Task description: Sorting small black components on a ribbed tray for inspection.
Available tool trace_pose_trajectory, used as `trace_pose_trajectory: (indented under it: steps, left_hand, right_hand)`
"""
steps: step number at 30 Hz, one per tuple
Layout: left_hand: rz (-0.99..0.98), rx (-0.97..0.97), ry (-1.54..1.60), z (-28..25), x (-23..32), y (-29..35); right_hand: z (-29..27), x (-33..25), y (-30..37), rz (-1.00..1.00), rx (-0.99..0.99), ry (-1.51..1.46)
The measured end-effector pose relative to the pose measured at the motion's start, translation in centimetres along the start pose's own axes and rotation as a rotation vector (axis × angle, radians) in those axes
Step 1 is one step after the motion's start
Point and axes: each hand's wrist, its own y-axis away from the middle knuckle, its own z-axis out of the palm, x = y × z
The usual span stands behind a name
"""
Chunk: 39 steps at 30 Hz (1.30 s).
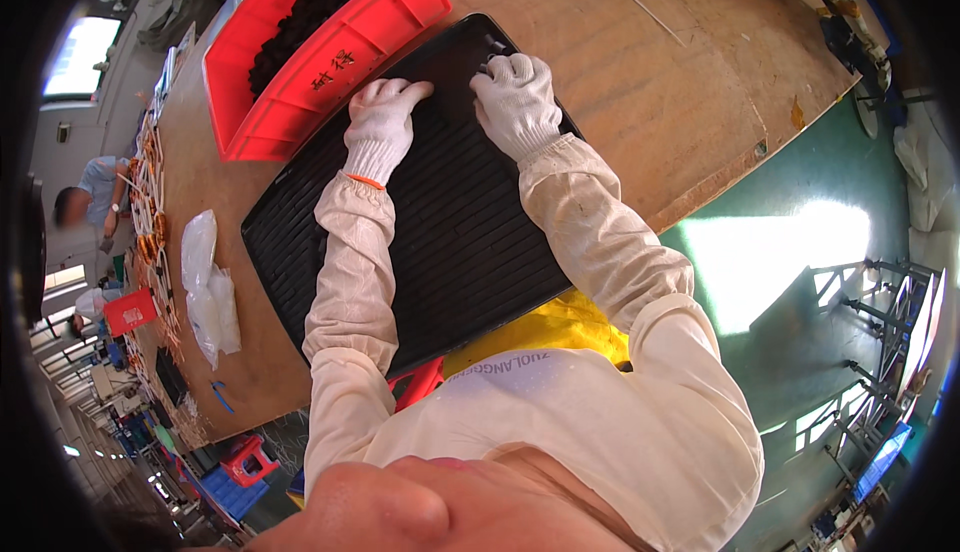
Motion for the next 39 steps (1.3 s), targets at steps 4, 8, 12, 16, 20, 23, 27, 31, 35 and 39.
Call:
trace_pose_trajectory:
  steps: [4, 8, 12, 16, 20, 23, 27, 31, 35, 39]
  left_hand:
    - [-0.041, 0.436, 0.271, -1.3, -1.7, 3.3]
    - [-0.191, 0.47, 0.344, -1.8, -6.0, 9.7]
    - [-0.317, 0.371, 0.306, -0.2, -8.2, 17.2]
    - [-0.413, 0.198, 0.403, 2.0, -5.8, 22.2]
    - [-0.393, 0.3, 0.251, 2.3, -3.0, 22.1]
    - [-0.549, 0.224, 0.295, 2.0, -3.4, 21.3]
    - [-0.553, 0.504, 0.487, 1.8, -5.4, 21.1]
    - [-0.809, 0.352, 0.655, -1.8, -5.0, 20.8]
    - [-0.92, 0.447, 1.247, -3.6, -4.2, 22.0]
    - [-0.811, 0.429, 1.653, -2.8, -2.2, 22.4]
  right_hand:
    - [0.8, 0.3, 0.1, 0.006, 0.023, 0.091]
    - [0.5, -0.4, -0.1, -0.037, 0.118, 0.066]
    - [-0.2, -1.3, -0.5, -0.11, 0.188, -0.026]
    - [-0.5, -2.8, -0.4, -0.184, 0.174, -0.108]
    - [-0.5, -3.3, 0.1, -0.198, 0.128, -0.124]
    - [-0.7, -3.4, 0.0, -0.204, 0.134, -0.149]
    - [-0.7, -3.7, -0.5, -0.214, 0.143, -0.188]
    - [-0.5, -3.5, -0.6, -0.214, 0.17, -0.181]
    - [-1.0, -4.3, -0.6, -0.097, 0.089, -0.328]
    - [-2.0, -4.6, 0.2, -0.092, 0.07, -0.422]
